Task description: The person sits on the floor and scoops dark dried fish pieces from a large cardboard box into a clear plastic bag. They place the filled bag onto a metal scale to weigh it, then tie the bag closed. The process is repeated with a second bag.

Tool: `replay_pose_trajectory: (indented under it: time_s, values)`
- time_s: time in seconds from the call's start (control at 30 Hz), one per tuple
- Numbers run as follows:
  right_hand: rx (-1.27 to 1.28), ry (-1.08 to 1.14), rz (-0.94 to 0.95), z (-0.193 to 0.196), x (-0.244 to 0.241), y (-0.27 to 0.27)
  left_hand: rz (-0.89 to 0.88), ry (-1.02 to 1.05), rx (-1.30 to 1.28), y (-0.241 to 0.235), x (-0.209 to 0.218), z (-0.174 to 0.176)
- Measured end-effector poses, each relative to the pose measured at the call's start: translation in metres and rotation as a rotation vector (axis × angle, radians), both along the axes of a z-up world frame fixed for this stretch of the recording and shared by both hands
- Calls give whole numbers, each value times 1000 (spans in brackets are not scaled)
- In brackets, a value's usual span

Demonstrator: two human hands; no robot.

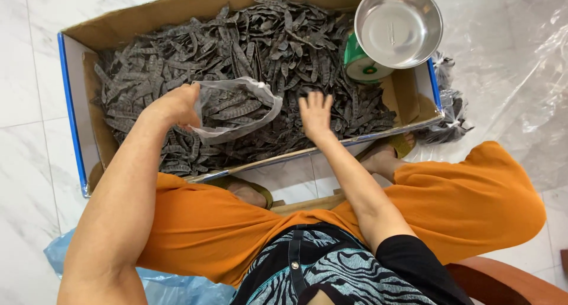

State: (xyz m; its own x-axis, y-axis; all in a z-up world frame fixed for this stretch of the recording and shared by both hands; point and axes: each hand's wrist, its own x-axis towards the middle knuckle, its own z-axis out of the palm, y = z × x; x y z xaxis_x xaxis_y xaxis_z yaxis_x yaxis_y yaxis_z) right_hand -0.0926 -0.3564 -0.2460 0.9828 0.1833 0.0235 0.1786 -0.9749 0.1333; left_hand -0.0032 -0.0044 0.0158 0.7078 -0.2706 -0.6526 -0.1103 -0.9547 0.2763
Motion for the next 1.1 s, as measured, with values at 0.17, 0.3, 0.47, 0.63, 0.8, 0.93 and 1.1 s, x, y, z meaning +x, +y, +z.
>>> replay_pose_trajectory:
  time_s: [0.17, 0.3, 0.47, 0.63, 0.8, 0.93, 1.1]
  values:
    - [-14, 21, 214, 5, 3, 19, -31, -44, -14, 3, -2, -5]
    - [73, 230, 140, 8, 4, 14, 30, 40, 24, 3, -6, 0]
    - [314, 178, 64, -8, 13, -14, 54, 8, -51, 6, -9, 5]
    - [632, 218, -82, 43, 31, -38, -9, -1, 55, 3, -6, 9]
    - [927, 226, -155, 72, 41, -52, -3, 5, 84, 0, -7, 12]
    - [922, 342, -165, 94, 47, -53, 12, 4, 67, -1, -8, 13]
    - [1008, 306, 34, 104, 56, -31, -4, 7, 84, -1, -8, 12]
